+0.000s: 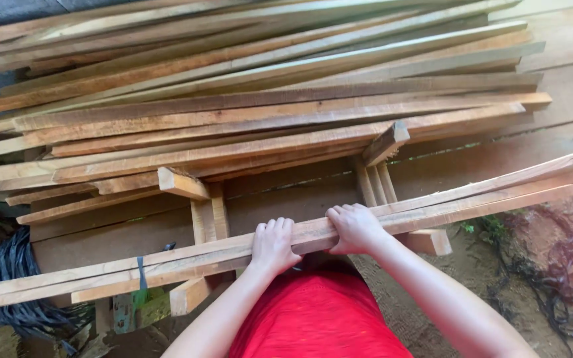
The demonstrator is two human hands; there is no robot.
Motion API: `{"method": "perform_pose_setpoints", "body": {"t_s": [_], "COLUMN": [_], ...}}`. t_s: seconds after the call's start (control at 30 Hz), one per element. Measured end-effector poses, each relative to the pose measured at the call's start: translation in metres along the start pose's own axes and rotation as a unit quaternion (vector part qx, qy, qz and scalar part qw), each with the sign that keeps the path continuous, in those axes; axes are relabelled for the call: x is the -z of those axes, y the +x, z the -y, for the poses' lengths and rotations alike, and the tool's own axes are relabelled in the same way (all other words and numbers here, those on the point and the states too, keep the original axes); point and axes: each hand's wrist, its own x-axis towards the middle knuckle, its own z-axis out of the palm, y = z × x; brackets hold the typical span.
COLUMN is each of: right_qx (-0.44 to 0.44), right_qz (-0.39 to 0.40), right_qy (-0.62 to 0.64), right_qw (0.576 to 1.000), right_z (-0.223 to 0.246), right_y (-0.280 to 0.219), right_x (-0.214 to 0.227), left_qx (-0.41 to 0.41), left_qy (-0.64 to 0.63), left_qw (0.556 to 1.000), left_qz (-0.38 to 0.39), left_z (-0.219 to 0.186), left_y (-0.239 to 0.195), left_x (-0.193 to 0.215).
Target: The person lifts bundles of wooden planks from a large stack and places them onto a wooden workbench. They then separate the planks and arrange them individually on the bench surface.
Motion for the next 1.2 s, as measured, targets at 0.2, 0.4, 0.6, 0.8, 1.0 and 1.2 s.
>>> {"method": "perform_pose_setpoints", "body": {"t_s": [0.2, 0.4, 0.6, 0.8, 1.0, 1.2], "right_qx": [0.030, 0.002, -0.035, -0.250, -0.383, -0.381], "right_qz": [-0.112, -0.189, -0.378, -0.429, -0.217, -0.181], "right_qy": [0.011, 0.007, 0.068, 0.490, 0.809, 0.855], "right_qw": [0.993, 0.982, 0.923, 0.716, 0.390, 0.302], "right_z": [0.006, 0.021, 0.040, 0.023, -0.033, -0.045], "right_y": [-0.012, -0.024, -0.050, -0.098, -0.081, -0.053], "right_x": [-0.008, -0.002, -0.028, -0.167, -0.153, -0.117], "left_qx": [-0.016, 0.103, 0.037, 0.029, 0.133, 0.186], "left_qy": [0.006, -0.103, -0.306, -0.320, -0.426, -0.396], "left_qw": [1.000, 0.972, 0.913, 0.861, 0.740, 0.735], "left_qz": [-0.001, 0.186, 0.267, 0.393, 0.502, 0.519], "left_z": [-0.001, -0.015, -0.013, -0.076, -0.128, -0.123], "left_y": [-0.004, 0.030, 0.122, 0.202, 0.191, 0.191], "left_x": [0.004, 0.059, -0.038, -0.094, -0.062, -0.076]}}
